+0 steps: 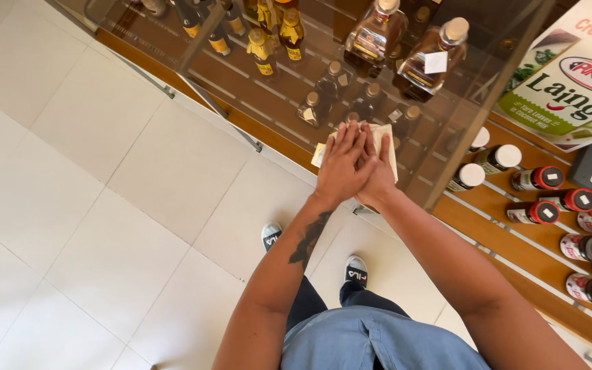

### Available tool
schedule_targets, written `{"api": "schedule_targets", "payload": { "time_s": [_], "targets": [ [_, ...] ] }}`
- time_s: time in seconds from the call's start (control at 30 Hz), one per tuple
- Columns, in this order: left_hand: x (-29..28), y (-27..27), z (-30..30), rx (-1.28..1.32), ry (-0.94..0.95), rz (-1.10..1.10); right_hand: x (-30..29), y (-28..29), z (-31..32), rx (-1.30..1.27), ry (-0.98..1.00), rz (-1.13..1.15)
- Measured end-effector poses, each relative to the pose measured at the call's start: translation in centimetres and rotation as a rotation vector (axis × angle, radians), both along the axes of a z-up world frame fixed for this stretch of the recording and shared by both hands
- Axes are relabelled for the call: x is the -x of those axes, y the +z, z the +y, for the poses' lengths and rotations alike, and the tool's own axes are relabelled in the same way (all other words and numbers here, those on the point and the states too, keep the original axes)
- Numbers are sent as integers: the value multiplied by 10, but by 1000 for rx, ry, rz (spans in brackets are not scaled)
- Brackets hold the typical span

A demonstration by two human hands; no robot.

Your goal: Cleaning glass bottles and organizing gift items on display shelves in a retail environment.

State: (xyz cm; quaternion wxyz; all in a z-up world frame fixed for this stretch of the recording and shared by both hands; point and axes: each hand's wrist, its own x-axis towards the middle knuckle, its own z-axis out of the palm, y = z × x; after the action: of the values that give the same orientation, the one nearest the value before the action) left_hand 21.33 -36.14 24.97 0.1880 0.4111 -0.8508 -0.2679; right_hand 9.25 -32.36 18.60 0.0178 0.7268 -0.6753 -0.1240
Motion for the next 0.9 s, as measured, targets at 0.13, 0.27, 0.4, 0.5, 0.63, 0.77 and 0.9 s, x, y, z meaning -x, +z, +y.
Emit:
{"api": "schedule_targets", "payload": {
  "time_s": [0.13, 0.27, 0.4, 0.5, 0.63, 0.77, 0.9],
  "targets": [
    [-21, -9, -55, 8, 35, 25, -32, 24, -51, -17, -51, -140],
    [-36, 7, -118, -60, 8, 95, -50, 41, -107, 11, -92, -160],
    [-31, -7, -179, -59, -48, 52, -50, 33, -161, 6, -164, -110],
    [-18, -24, -213, -6, -103, 13, -47, 43, -187, 2, -239, -210],
    [-11, -22, -222, 10, -129, 31, -42, 45, -195, -9, -331, -284],
    [-37, -4, -183, 41, -129, 102, -75, 81, -155, 57, -276, -251],
    [-56, -15, -135, 163, -116, 208, -93, 75, -112, 287, -139, 376]
  ]
}}
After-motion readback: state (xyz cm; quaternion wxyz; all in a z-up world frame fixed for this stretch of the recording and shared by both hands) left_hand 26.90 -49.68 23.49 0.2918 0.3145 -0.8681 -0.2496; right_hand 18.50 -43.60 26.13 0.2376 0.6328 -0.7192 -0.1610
